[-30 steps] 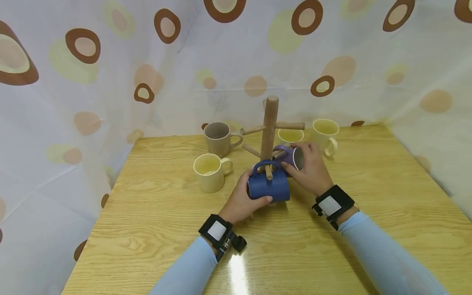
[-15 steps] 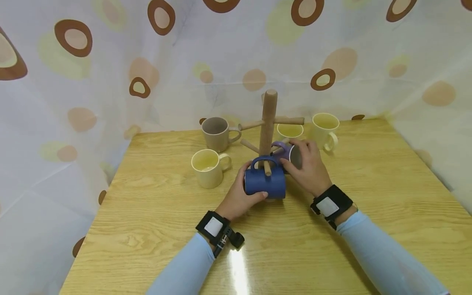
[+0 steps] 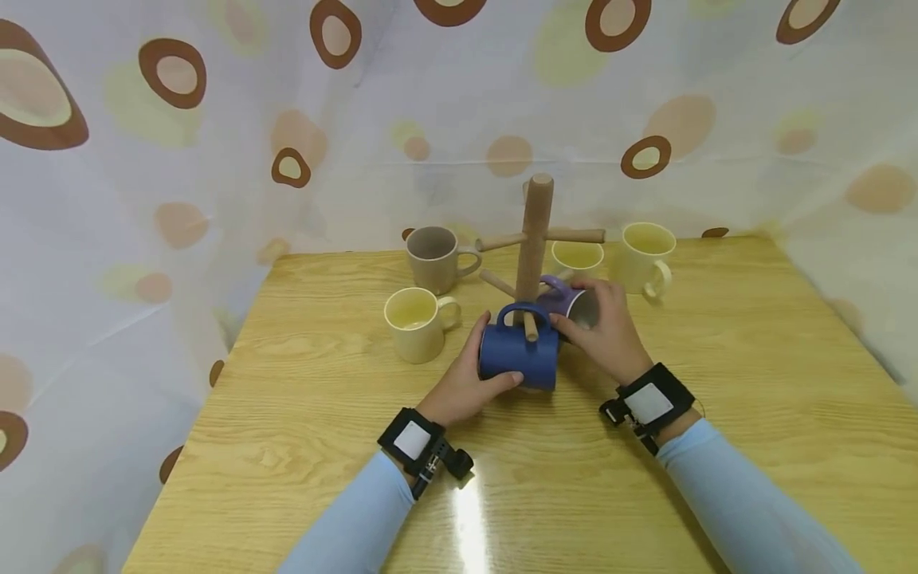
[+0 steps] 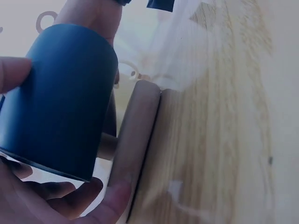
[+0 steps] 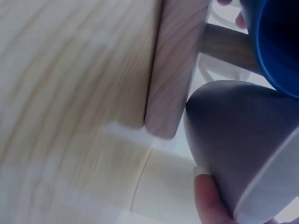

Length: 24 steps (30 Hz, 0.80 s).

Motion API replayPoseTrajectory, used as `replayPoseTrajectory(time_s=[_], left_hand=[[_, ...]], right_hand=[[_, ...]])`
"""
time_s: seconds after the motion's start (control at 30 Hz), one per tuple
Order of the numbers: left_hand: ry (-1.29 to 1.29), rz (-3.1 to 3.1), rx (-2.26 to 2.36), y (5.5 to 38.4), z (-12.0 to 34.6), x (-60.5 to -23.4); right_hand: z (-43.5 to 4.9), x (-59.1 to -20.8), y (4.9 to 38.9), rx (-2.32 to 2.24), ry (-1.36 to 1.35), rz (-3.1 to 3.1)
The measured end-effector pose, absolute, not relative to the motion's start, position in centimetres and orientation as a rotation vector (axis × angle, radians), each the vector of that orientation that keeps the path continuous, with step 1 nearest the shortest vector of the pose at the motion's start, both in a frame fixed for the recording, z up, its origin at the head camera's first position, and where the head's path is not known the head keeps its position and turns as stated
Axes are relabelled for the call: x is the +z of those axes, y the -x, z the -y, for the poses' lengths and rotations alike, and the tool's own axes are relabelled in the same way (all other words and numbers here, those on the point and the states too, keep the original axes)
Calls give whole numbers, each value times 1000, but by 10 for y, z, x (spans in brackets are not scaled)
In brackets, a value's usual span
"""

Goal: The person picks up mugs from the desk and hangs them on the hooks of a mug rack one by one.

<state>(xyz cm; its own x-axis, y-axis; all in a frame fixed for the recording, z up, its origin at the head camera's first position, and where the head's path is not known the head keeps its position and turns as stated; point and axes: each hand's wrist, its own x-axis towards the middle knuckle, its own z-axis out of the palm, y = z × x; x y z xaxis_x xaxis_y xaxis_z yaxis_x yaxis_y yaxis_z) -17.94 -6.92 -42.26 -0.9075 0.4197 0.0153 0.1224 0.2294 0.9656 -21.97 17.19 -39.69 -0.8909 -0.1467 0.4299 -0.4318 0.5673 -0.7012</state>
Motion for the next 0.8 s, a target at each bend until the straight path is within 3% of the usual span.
replayPoseTrajectory(time_s=[0.33,0.53,0.8], left_hand=[[-600,-2430,1592,167,82,-409],[-647,-2853,1345,153,98,-372],[-455,-3250,1062,188,149,-338]], right_hand=[[-167,-397,220,1438,-479,2479],[-171,-395,215,1421,-502,2499],[-167,-395,215,1387,-496,2505]])
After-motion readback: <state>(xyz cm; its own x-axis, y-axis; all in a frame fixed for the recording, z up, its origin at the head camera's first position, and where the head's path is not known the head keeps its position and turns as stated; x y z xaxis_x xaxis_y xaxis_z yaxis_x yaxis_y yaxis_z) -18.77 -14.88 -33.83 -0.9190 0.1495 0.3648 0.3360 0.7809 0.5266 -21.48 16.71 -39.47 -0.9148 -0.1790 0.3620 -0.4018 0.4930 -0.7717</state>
